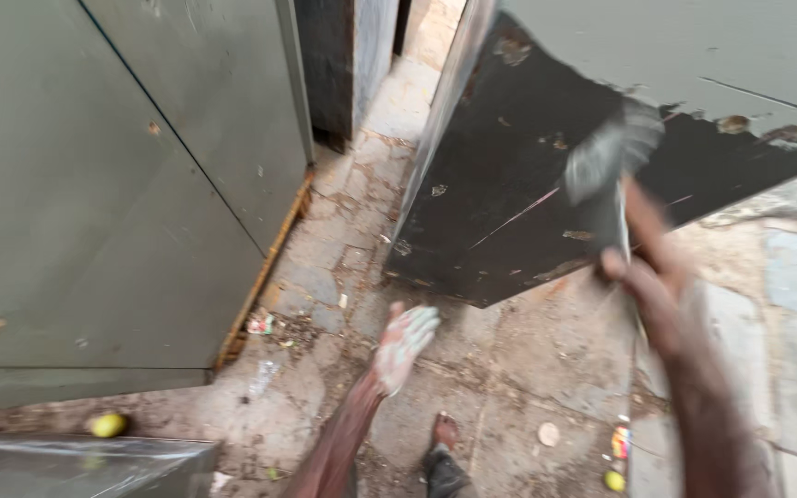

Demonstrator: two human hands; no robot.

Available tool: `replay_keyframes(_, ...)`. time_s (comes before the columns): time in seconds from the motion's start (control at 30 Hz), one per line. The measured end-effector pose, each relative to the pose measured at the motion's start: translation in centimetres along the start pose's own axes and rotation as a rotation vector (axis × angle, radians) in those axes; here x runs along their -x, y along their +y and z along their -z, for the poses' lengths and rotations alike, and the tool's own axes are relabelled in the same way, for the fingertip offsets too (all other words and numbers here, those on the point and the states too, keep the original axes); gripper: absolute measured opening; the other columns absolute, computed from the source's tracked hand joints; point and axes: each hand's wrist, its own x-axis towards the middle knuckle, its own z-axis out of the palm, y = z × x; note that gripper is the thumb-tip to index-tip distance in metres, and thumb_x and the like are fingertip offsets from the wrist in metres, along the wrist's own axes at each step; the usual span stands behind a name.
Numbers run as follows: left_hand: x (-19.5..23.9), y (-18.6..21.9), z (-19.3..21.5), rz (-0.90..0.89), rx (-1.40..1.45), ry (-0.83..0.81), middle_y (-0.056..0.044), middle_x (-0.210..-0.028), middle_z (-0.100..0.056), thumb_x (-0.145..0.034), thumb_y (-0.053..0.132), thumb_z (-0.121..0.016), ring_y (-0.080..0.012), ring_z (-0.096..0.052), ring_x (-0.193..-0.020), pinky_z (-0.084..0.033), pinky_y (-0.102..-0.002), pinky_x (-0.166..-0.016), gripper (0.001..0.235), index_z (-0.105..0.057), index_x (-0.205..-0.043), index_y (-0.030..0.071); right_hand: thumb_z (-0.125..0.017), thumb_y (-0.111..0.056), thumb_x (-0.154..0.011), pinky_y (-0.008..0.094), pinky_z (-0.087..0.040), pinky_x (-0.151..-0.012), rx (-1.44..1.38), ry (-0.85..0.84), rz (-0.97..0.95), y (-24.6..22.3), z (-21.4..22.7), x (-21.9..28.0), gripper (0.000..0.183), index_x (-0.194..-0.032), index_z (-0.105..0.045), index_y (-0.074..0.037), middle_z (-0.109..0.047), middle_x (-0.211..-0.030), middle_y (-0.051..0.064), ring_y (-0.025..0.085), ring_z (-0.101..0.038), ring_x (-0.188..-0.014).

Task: The person applies a white paste to a vertical metal surface using a putty knife. They repeatedly scoop paste from their left hand onto the knife and spread it across the surface in horizontal strokes.

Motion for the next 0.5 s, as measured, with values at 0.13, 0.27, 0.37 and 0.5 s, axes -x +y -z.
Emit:
replay_keyframes(0.13,4.2,-2.8,5.1,0.071,0.105,0.122,-0.019,-0.167,-0.035,-0.099,0.057,-0.05,-0.0291,-0.037,-0.153,-0.025,-0.042,-0.127,0.088,-0.027,-0.158,-0.004,-0.084,-0.025,-0.088,0.042,-0.053,-0.079,1.687,0.056,0.545,-5.0,0.4,-9.4,0.083,-0.166,-0.055,-0.021,-0.029,-0.179,0.011,0.035,-0.057,-0.116)
replay_keyframes(0.27,8.3,-8.8,9.8,0.182,0.237,0.191,-0.02,-0.165,-0.038,-0.097,0.054,-0.054,-0.0294,-0.037,-0.152,-0.025,-0.042,-0.126,0.089,-0.031,-0.157,-0.006,-0.08,-0.017,-0.1,0.04,-0.056,-0.081,2.033,-0.014,0.775,-7.3,-0.7,-13.5,0.057,-0.153,-0.059,-0.014,-0.025,-0.172,0.009,0.03,-0.055,-0.114)
replay_keyframes(0.37,10.7,-12.6,13.1,0.239,0.3,0.256,-0.021,-0.165,-0.037,-0.096,0.054,-0.055,-0.0301,-0.037,-0.152,-0.025,-0.043,-0.125,0.089,-0.031,-0.157,-0.006,-0.08,-0.013,-0.101,0.038,-0.058,-0.083,2.037,-0.104,0.741,-7.4,-1.0,-14.4,0.054,-0.152,-0.06,-0.009,-0.024,-0.17,0.011,0.032,-0.055,-0.111)
replay_keyframes(0.5,13.0,-14.1,17.4,0.248,0.335,0.321,-0.021,-0.165,-0.037,-0.096,0.054,-0.056,-0.0311,-0.038,-0.152,-0.025,-0.044,-0.125,0.089,-0.031,-0.157,-0.005,-0.072,-0.009,-0.103,0.033,-0.057,-0.086,1.979,-0.17,0.696,-7.5,-1.9,-15.1,0.055,-0.155,-0.056,-0.003,-0.021,-0.173,0.013,0.028,-0.059,-0.116)
